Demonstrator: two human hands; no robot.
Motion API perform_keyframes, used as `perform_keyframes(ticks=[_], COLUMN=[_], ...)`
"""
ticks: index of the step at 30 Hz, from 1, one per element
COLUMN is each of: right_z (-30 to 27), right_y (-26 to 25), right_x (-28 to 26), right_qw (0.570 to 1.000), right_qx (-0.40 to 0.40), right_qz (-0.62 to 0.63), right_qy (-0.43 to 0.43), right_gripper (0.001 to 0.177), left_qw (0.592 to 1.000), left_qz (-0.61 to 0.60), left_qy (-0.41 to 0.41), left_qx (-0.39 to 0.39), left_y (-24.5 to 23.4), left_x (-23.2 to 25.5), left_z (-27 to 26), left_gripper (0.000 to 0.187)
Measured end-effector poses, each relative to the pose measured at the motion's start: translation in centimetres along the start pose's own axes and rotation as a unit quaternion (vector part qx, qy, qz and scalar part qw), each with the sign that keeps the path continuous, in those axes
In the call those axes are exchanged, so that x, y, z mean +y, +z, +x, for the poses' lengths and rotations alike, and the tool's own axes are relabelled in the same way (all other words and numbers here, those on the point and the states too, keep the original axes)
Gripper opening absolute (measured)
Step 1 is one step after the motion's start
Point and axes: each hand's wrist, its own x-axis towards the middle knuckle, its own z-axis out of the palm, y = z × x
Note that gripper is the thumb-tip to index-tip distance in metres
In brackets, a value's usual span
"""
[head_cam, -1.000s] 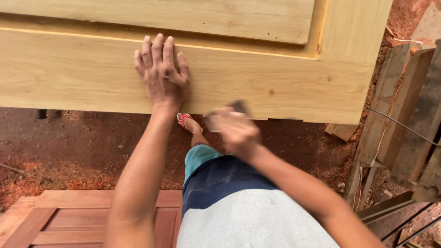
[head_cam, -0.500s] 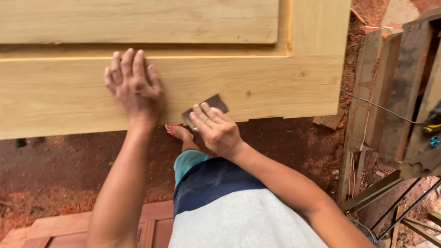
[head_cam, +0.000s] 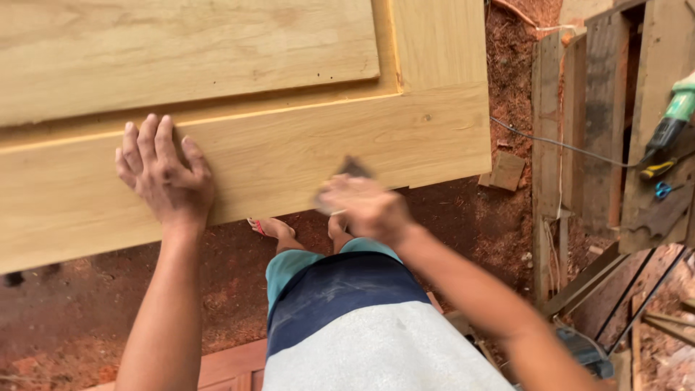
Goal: The person sands the surface of a large wooden door using a sanding block. They systematically rub the sanding block across the flat panels and raised edges of the door to smooth the wood.
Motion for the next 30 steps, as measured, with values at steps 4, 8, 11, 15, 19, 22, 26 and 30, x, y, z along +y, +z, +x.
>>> perform_keyframes(ticks=[4,8,11,15,19,22,26,30], right_z=[-8.3,-4.9,-2.3,-9.0,-6.7,-5.6,-13.0,-4.5], right_y=[-7.8,-1.6,-1.5,-8.5,-3.0,-4.4,-9.2,-0.6], right_x=[9.4,3.0,0.5,8.9,4.5,4.4,10.8,2.4], right_qw=[0.993,0.98,0.999,0.994,0.976,0.989,0.965,0.982], right_qx=[0.016,0.088,-0.003,0.052,0.053,0.067,0.018,0.054], right_qz=[-0.061,-0.129,0.003,-0.065,-0.149,-0.108,-0.168,-0.117], right_qy=[0.102,0.123,0.045,0.068,0.152,0.072,0.203,0.138], right_gripper=[0.021,0.025,0.036,0.029,0.018,0.026,0.021,0.019], left_qw=[1.0,1.0,0.999,0.999,0.999,0.999,0.999,0.999], left_qz=[0.011,0.018,0.002,0.011,0.031,0.024,0.033,0.043], left_qy=[0.0,-0.003,0.015,0.004,0.003,0.005,0.003,-0.005], left_qx=[0.021,0.017,0.032,0.031,0.03,0.029,0.031,0.024], left_y=[0.3,-0.2,0.0,0.2,0.6,0.5,0.5,0.5], left_x=[0.5,0.7,0.2,0.3,-0.1,-0.2,0.3,0.2], left_z=[0.2,0.2,0.0,0.0,0.1,-0.6,0.0,-0.1], left_gripper=[0.037,0.034,0.036,0.034,0.034,0.036,0.035,0.036])
